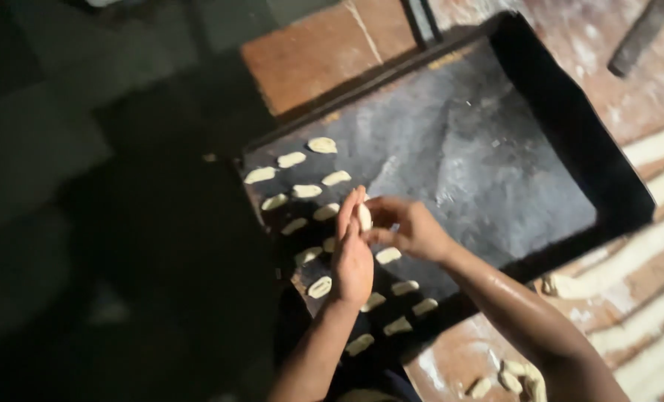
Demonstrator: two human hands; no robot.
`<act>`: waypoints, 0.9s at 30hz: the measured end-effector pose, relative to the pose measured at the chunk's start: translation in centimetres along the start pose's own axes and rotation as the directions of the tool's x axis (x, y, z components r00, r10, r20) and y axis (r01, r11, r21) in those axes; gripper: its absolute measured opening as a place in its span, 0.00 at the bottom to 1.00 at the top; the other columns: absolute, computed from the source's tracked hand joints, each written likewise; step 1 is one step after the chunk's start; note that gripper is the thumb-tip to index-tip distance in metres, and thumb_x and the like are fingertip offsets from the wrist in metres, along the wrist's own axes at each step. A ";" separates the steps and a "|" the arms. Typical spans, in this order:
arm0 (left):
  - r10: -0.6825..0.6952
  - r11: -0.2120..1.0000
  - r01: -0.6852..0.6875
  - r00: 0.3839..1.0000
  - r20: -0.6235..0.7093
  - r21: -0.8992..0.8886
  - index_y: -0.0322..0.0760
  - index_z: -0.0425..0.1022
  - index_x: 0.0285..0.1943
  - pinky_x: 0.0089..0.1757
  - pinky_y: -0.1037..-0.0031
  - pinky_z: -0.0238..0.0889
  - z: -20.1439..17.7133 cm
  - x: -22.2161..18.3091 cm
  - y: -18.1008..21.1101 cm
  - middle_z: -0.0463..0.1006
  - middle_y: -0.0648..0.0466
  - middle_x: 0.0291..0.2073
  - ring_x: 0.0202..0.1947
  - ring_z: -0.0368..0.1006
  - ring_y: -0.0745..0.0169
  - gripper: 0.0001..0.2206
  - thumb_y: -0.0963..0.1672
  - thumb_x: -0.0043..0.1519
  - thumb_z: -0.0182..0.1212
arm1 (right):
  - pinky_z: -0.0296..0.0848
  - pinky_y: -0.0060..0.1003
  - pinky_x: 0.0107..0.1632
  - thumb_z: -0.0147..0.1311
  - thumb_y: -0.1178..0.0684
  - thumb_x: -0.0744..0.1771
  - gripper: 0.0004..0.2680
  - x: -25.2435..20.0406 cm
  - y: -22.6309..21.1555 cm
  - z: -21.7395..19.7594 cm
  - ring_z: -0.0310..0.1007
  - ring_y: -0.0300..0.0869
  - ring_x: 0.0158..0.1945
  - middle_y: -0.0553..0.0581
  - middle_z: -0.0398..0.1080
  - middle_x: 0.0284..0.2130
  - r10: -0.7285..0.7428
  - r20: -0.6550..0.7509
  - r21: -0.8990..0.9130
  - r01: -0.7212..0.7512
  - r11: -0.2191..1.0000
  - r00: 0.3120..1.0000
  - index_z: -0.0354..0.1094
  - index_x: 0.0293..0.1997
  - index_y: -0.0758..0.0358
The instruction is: The person takes small cut dough pieces one at a time, twists and shapes each piece by hand, and places it in rows on a black baking tray, gradually filling the tray while a coworker cuts dough ropes into pieces on the floured table.
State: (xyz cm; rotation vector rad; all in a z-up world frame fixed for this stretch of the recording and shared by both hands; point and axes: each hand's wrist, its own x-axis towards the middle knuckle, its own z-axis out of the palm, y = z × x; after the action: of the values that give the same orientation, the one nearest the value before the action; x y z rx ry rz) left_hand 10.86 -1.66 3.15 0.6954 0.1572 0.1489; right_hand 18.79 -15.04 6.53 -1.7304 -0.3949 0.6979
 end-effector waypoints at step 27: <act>-0.377 0.912 0.355 0.922 0.082 0.204 0.34 0.49 0.79 0.70 0.59 0.41 2.6 -4.1 -4.3 0.49 0.44 0.80 0.81 0.41 0.50 0.32 0.41 0.64 0.55 | 0.74 0.48 0.44 0.56 0.54 0.61 0.04 -14.8 11.1 -4.1 0.72 0.55 0.45 0.58 0.72 0.35 0.154 0.325 -0.773 0.168 0.612 0.933 0.71 0.33 0.59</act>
State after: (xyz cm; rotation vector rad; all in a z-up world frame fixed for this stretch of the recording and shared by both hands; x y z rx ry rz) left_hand 7.69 -7.34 2.74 0.8468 0.1857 -0.2729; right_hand 9.00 -29.97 0.15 -2.4384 -1.1143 0.9204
